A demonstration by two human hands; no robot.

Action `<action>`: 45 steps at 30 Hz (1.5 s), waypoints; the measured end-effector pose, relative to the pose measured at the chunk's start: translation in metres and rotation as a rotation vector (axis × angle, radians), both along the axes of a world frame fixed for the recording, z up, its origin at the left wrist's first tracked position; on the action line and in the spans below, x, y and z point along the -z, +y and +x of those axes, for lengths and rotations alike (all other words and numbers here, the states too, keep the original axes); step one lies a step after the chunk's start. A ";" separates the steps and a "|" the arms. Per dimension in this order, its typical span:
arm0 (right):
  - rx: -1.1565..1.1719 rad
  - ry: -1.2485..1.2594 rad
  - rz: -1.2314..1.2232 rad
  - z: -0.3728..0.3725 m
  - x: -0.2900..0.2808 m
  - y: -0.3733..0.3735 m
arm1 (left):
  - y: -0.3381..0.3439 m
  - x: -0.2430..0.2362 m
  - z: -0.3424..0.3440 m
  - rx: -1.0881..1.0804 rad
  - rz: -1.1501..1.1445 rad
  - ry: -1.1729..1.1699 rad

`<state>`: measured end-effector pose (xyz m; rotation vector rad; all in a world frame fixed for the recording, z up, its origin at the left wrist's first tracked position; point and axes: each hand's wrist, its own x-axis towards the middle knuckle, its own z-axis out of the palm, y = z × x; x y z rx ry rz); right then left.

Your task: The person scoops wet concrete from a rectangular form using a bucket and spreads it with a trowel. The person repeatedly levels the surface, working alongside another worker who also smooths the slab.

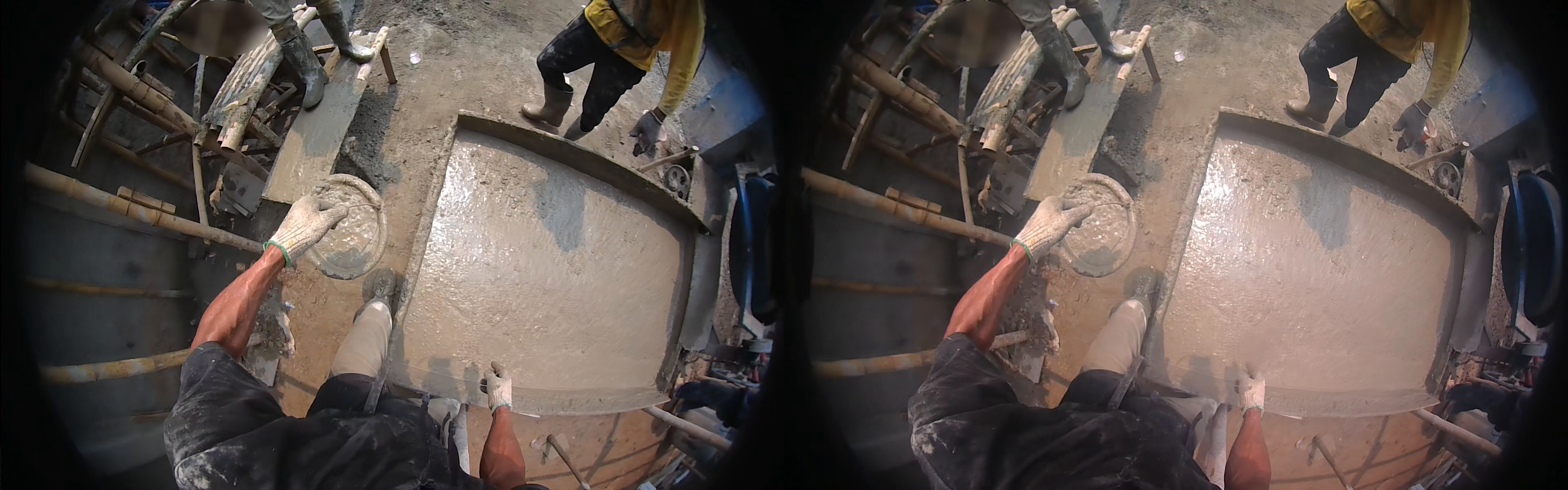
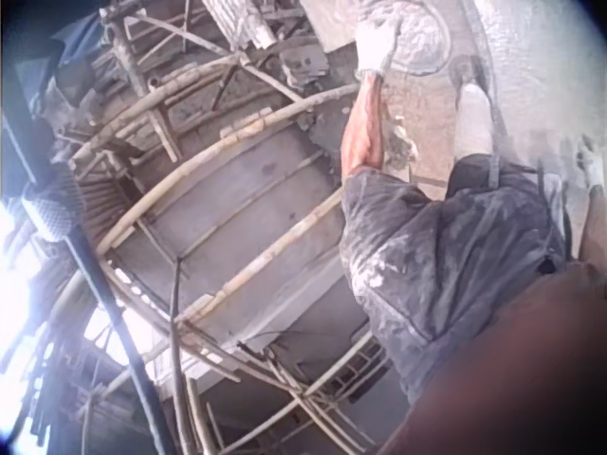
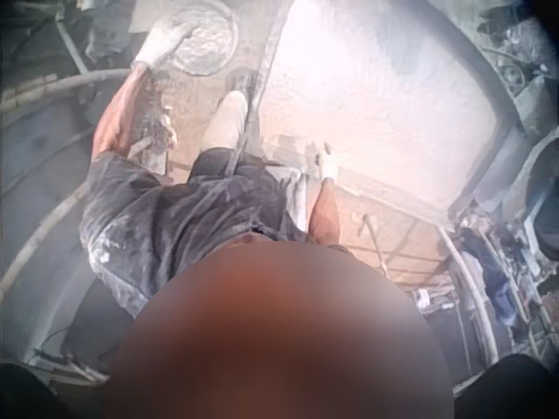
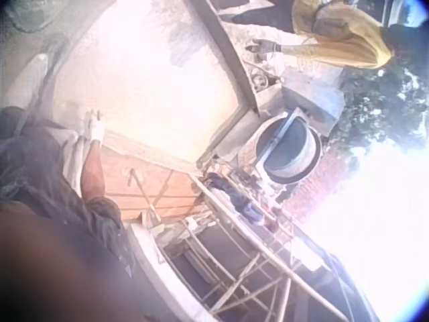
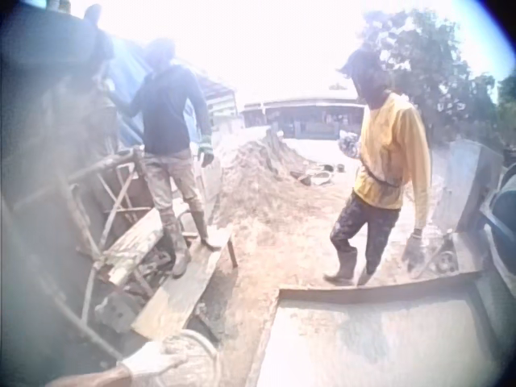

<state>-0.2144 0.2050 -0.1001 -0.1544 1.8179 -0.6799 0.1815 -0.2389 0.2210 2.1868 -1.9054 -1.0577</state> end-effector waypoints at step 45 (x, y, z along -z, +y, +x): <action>0.699 0.280 -0.322 0.132 -0.200 0.318 | 0.362 0.263 0.237 0.407 0.728 -0.133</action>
